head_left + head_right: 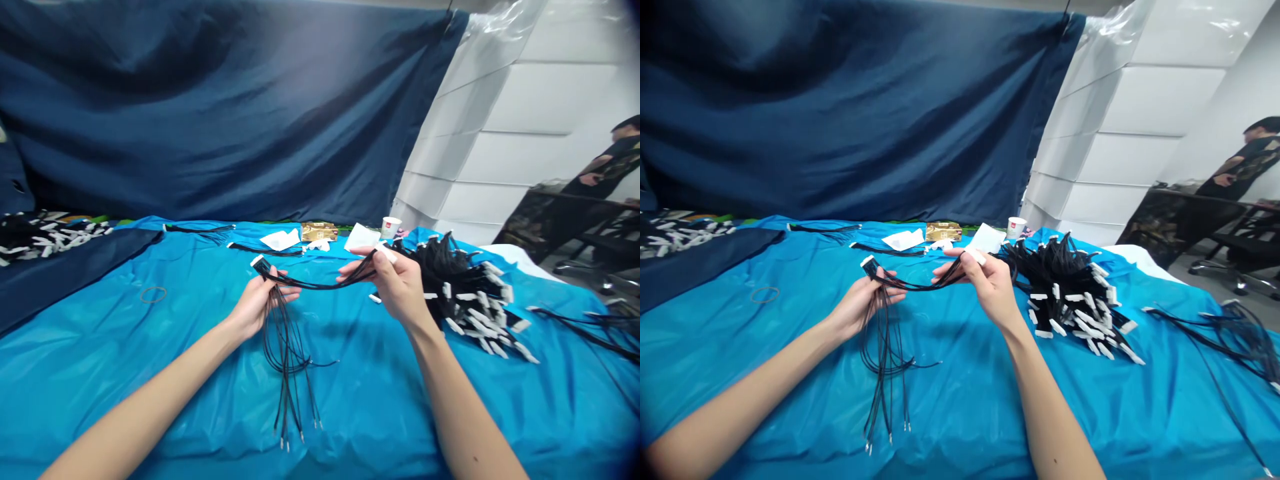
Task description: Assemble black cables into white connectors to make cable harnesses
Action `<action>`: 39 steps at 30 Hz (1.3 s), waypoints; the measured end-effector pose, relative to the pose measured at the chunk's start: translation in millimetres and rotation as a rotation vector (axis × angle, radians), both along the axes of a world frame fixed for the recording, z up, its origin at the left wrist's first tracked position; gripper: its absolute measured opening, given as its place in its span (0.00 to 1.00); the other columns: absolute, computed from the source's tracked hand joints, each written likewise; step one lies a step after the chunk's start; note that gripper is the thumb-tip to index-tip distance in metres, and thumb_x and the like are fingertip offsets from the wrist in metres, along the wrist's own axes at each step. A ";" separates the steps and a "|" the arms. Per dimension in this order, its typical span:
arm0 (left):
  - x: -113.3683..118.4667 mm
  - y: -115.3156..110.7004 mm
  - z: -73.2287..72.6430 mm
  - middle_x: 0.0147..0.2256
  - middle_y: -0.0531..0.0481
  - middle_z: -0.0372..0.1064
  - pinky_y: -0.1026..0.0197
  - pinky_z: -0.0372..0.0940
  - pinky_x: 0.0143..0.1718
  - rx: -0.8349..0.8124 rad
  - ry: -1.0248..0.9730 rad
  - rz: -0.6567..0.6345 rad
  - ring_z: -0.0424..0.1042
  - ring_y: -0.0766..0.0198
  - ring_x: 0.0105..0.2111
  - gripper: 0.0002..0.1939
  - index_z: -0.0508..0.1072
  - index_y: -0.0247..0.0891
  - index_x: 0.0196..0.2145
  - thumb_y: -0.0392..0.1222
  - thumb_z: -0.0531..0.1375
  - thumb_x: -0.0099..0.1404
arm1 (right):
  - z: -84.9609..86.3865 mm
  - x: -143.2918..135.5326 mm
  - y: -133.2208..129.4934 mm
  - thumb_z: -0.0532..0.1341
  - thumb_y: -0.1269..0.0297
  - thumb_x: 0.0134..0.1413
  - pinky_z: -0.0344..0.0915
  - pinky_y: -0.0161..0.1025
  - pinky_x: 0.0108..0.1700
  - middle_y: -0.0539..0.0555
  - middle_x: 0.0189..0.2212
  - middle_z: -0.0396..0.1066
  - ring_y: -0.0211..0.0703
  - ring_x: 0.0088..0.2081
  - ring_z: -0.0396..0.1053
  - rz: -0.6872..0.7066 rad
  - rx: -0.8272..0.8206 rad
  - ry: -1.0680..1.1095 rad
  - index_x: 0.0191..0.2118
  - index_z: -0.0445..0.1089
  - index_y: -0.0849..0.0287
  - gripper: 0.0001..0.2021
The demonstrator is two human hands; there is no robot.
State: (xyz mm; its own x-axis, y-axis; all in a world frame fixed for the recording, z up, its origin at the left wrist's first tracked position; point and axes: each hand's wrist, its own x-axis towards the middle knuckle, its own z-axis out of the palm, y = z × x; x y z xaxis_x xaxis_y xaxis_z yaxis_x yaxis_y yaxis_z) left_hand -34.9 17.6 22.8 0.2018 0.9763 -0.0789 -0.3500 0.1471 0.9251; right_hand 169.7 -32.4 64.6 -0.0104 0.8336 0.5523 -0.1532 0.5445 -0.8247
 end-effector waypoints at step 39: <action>17.9 -38.0 -16.1 0.34 0.44 0.70 0.56 0.68 0.27 0.046 0.277 -0.544 0.74 0.58 0.25 0.21 0.55 0.38 0.41 0.54 0.55 0.56 | -56.0 -55.6 27.2 0.58 0.53 0.50 0.68 0.43 0.41 0.55 0.31 0.74 0.46 0.34 0.72 0.082 -0.299 0.021 0.38 0.69 0.61 0.16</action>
